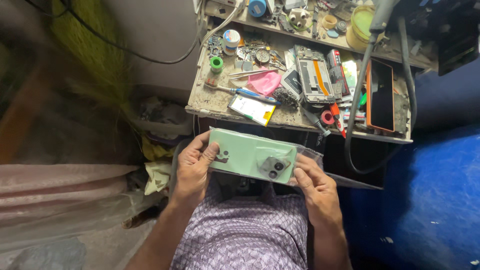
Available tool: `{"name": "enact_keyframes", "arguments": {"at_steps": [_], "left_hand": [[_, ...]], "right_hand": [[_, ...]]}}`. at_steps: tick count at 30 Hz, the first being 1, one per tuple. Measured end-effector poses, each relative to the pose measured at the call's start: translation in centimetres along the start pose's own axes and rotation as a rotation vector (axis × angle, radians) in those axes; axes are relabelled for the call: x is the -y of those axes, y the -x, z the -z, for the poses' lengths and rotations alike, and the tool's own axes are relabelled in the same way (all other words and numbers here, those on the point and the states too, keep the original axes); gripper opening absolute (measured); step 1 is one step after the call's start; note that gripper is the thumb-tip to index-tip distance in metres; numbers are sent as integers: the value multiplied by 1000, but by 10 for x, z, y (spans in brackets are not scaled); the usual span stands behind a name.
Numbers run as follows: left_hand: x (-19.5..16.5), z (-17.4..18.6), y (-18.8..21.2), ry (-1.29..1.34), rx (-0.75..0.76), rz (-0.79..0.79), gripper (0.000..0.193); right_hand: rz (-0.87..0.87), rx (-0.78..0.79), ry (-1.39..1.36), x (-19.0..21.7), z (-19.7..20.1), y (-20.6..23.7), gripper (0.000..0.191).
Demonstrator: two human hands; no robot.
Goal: The person handles a green smartphone back cover, removes a protective film, and compares it to a red back cover. They then use a soldering iron to apply heat to the camera module area of the red back cover.
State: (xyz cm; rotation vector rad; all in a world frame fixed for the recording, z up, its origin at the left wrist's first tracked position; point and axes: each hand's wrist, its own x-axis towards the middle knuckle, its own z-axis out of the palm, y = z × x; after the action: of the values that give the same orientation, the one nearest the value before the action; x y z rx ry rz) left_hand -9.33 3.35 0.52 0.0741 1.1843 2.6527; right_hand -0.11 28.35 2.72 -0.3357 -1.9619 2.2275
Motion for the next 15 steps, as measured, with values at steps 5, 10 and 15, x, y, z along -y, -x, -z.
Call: {"name": "enact_keyframes", "arguments": {"at_steps": [5,10,15], "left_hand": [[-3,0,3,-20,-43,41,36],[-13,4,-8,-44,-97,-36,24],[-24,6,-12,-43,-119,-23,16]], "right_hand": [[-36,91,-38,-4,7,1,23],[-74,100,-133,-12,8,-4,19],[-51,89,-173,-13,11,-7,19]]}}
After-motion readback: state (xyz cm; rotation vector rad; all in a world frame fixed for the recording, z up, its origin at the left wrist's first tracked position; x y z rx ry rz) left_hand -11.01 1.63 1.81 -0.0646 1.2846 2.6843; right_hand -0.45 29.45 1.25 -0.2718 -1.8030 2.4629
